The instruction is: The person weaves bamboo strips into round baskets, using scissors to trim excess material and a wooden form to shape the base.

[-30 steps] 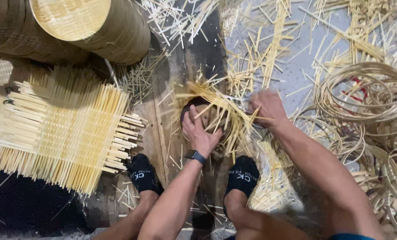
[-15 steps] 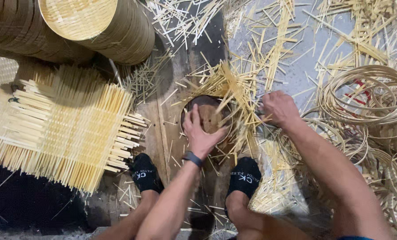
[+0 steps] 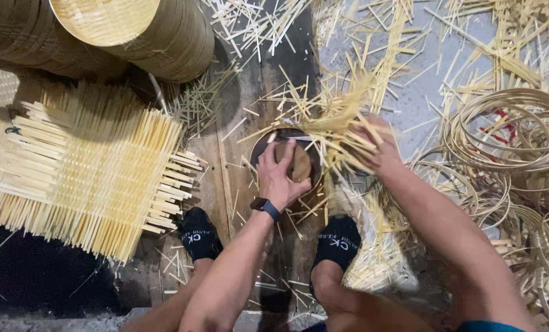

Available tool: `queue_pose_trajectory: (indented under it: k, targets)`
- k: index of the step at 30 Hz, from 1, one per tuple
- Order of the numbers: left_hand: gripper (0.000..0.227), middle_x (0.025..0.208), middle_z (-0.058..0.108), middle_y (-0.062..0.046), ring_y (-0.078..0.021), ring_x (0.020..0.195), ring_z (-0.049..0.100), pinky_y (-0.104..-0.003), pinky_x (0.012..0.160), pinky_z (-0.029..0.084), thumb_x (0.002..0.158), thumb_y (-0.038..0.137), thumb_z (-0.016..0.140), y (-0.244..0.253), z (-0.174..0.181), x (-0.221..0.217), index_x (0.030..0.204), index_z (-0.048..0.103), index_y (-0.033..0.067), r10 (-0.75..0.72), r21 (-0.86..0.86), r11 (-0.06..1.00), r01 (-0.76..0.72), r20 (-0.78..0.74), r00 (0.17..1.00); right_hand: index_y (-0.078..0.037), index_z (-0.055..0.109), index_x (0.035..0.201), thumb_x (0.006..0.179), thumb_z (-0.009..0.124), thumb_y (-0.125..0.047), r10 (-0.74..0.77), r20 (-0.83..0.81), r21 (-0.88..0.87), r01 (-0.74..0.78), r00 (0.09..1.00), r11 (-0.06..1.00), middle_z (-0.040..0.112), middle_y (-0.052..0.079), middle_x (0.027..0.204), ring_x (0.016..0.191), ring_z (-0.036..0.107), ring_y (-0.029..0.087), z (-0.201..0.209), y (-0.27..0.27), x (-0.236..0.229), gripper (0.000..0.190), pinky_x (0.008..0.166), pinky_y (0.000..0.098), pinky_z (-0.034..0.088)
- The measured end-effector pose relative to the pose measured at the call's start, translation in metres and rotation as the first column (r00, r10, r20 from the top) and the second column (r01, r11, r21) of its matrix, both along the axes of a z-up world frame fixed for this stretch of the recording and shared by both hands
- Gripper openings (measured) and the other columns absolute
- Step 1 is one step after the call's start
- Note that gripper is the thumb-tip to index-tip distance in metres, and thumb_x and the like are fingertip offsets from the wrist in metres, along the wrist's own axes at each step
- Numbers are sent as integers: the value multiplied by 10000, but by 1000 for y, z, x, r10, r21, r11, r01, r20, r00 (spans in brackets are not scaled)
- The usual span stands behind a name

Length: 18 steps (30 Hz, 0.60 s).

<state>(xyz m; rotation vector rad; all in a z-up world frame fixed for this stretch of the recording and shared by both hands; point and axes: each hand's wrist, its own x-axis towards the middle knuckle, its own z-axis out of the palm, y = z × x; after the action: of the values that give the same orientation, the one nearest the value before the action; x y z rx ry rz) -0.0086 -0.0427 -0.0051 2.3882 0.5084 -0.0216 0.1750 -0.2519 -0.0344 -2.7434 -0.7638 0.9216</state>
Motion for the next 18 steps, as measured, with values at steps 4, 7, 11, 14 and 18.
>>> queue_pose_trajectory:
  k: [4,7,11,14,18]
  targets:
    - [1085,1465,413,-238,-468,1308,420,-576,1086,386,496,315,898,16,10,-2,1501,490,279,-133,14,991,134,-52,990,-101,697,1158,1001,553,-346,-519,-523,51,632,676,773,758,153,1081,839,720,280,-8,6,-1,325,720,458,626]
    - [1058,1477,437,-198,-445,1334,422,-549,1106,394,480,279,887,30,18,-1,1468,508,291,-274,-54,961,270,-73,959,-134,680,1125,910,610,-321,-119,92,301,86,989,950,738,121,1093,914,724,272,-13,6,-7,294,794,437,631]
    - [1086,1499,433,-163,-423,1359,406,-527,1106,378,433,251,893,38,30,11,1448,512,316,-451,-109,892,439,-156,879,-121,663,1147,884,640,-350,211,459,180,-323,863,929,717,131,1123,982,699,287,-20,13,-11,350,857,441,597]
    - [1052,1509,443,-106,-395,1379,406,-539,1117,355,452,276,909,44,40,13,1428,524,346,-564,-90,824,560,-227,794,-96,651,1180,889,652,-389,136,136,84,-148,981,985,701,151,1149,1024,671,304,-24,6,-3,413,896,451,560]
    - [996,1559,418,-101,-407,1387,365,-589,1125,302,475,286,893,53,23,9,1411,553,308,-566,-70,824,562,-131,814,-64,636,1224,896,667,-440,-82,20,95,80,996,992,680,178,1184,1081,635,327,-30,-11,19,500,948,465,511]
